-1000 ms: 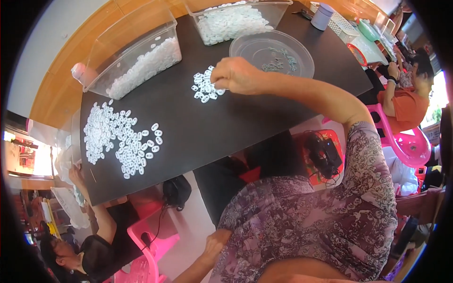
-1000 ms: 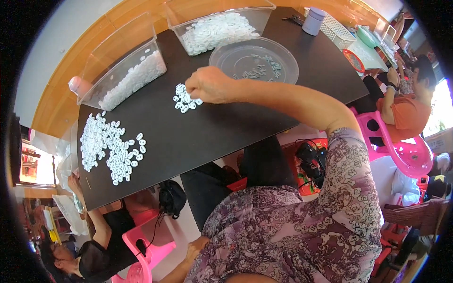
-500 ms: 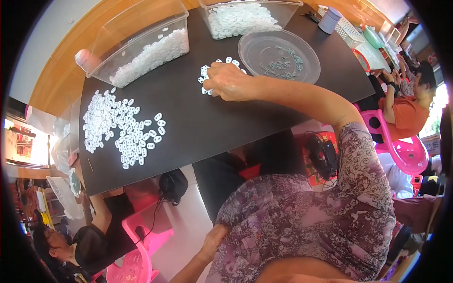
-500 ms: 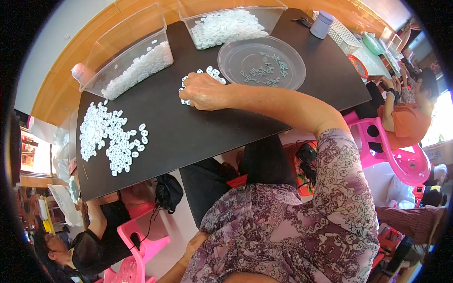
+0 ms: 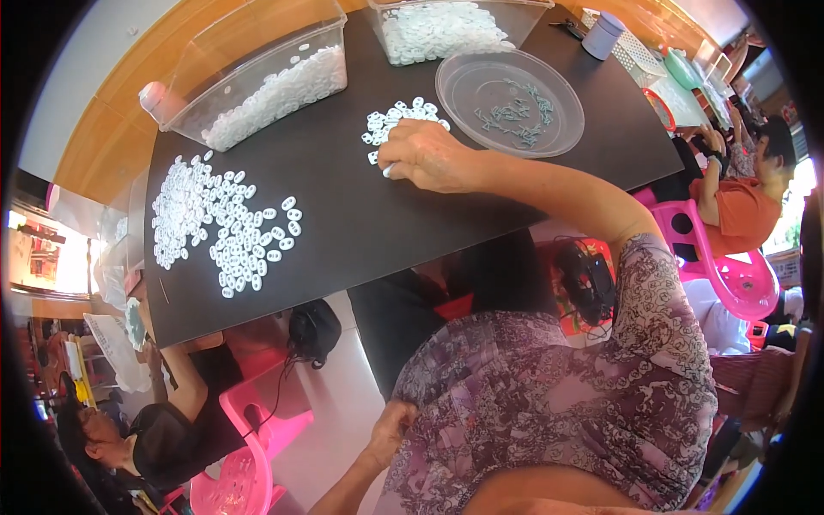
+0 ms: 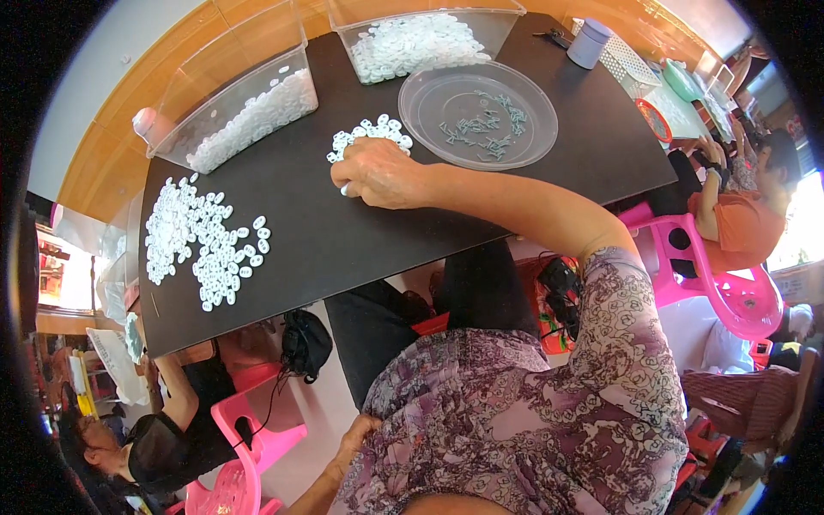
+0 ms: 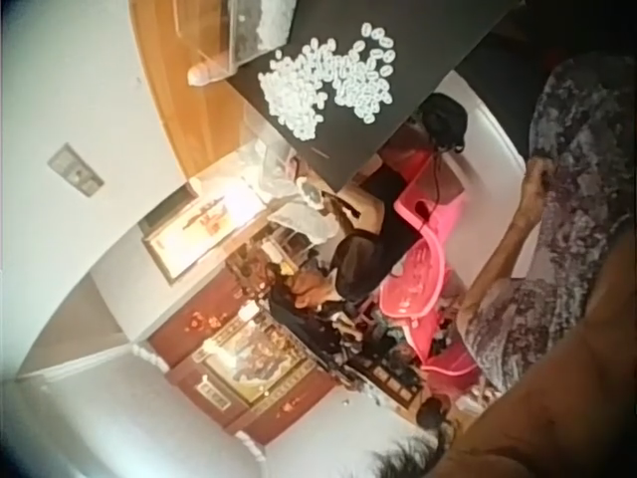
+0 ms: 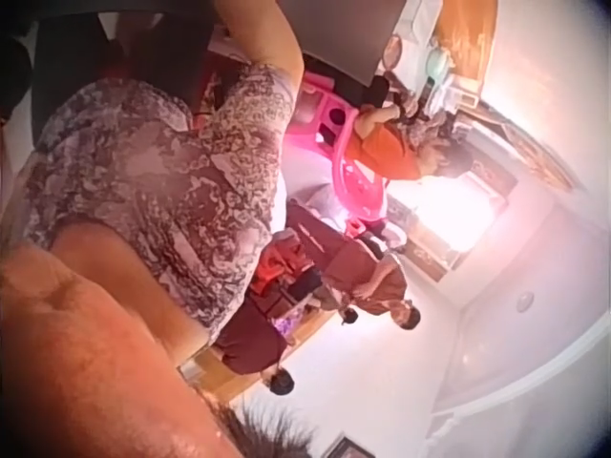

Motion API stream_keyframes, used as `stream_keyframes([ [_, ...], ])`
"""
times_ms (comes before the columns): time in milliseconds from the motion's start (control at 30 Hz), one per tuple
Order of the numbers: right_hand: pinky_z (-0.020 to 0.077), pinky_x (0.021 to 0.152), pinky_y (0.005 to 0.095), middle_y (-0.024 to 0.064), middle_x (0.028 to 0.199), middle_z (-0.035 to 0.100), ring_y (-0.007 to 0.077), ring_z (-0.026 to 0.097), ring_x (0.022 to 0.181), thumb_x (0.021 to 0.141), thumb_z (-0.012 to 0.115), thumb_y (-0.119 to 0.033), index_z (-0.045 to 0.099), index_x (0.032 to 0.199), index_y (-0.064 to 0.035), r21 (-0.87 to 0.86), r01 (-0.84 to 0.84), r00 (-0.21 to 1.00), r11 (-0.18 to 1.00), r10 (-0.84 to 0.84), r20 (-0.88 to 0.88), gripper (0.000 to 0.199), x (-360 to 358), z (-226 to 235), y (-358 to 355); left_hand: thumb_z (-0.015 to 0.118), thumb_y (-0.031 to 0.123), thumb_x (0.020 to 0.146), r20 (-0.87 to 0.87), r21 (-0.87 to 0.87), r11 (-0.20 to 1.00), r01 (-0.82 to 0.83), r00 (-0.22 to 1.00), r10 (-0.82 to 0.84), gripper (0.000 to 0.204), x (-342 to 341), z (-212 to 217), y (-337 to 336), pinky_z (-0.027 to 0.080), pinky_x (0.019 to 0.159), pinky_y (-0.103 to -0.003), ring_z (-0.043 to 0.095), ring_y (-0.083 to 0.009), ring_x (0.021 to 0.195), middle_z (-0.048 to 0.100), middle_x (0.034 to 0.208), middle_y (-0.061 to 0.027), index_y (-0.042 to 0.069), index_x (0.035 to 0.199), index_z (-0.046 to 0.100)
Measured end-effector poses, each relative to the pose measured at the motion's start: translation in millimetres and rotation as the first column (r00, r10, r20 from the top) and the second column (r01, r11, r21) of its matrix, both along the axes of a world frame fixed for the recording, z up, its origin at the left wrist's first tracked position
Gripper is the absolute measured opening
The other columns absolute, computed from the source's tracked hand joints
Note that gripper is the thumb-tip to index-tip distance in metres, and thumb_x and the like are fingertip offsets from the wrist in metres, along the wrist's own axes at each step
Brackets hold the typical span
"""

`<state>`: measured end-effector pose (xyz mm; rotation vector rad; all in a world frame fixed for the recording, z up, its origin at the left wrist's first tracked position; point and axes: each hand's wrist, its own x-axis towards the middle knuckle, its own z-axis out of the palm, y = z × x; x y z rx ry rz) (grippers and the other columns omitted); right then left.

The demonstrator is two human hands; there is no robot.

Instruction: Manually inserting metal pins into small white plastic components on a workbench.

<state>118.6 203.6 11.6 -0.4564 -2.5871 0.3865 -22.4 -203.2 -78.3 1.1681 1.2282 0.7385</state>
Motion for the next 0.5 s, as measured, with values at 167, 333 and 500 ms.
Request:
stream_keyframes([
  [167, 0.0443, 0.071, 0.0372, 0.0090, 0.076, 0.056, 0.0273, 0.054, 0.080, 0.072, 0.064, -0.011, 0.062, 0.078, -0.0070, 0.035, 0.064, 0.998, 0.997, -0.064, 0.006, 0.007, 13, -9, -8, 0.065, 0.005, 0.072, -0.222, 0.250, 0.968, 0.036, 0.975, 0.021, 0.022, 3, -9, -3, 0.041, 0.067, -0.032, 0.048, -0.0226, 0.080, 0.048, 0.085, -0.0078, 0.005, 0.087, 0.048],
  [333, 0.0445, 0.070, 0.0369, 0.0091, 0.076, 0.057, 0.0270, 0.054, 0.079, 0.073, 0.064, -0.011, 0.063, 0.078, -0.0067, 0.106, 0.084, 0.996, 0.991, -0.080, -0.044, 0.007, 18, -13, -8, 0.064, 0.002, 0.071, -0.067, 0.076, 0.997, 0.008, 0.998, -0.003, 0.024, -3, 2, -2, 0.043, 0.070, -0.030, 0.048, -0.0195, 0.082, 0.049, 0.086, -0.0051, 0.006, 0.090, 0.050],
  [500, 0.0448, 0.068, 0.0375, 0.0093, 0.072, 0.057, 0.0268, 0.055, 0.077, 0.071, 0.064, -0.009, 0.064, 0.078, -0.0059, 0.090, 0.228, 0.967, 0.970, -0.214, -0.141, 0.008, 24, -11, 4, 0.065, 0.002, 0.073, 0.057, -0.059, 0.989, -0.134, 0.989, 0.137, 0.023, 2, -25, -13, 0.043, 0.069, -0.027, 0.048, -0.0173, 0.081, 0.048, 0.084, -0.0036, 0.007, 0.091, 0.051],
])
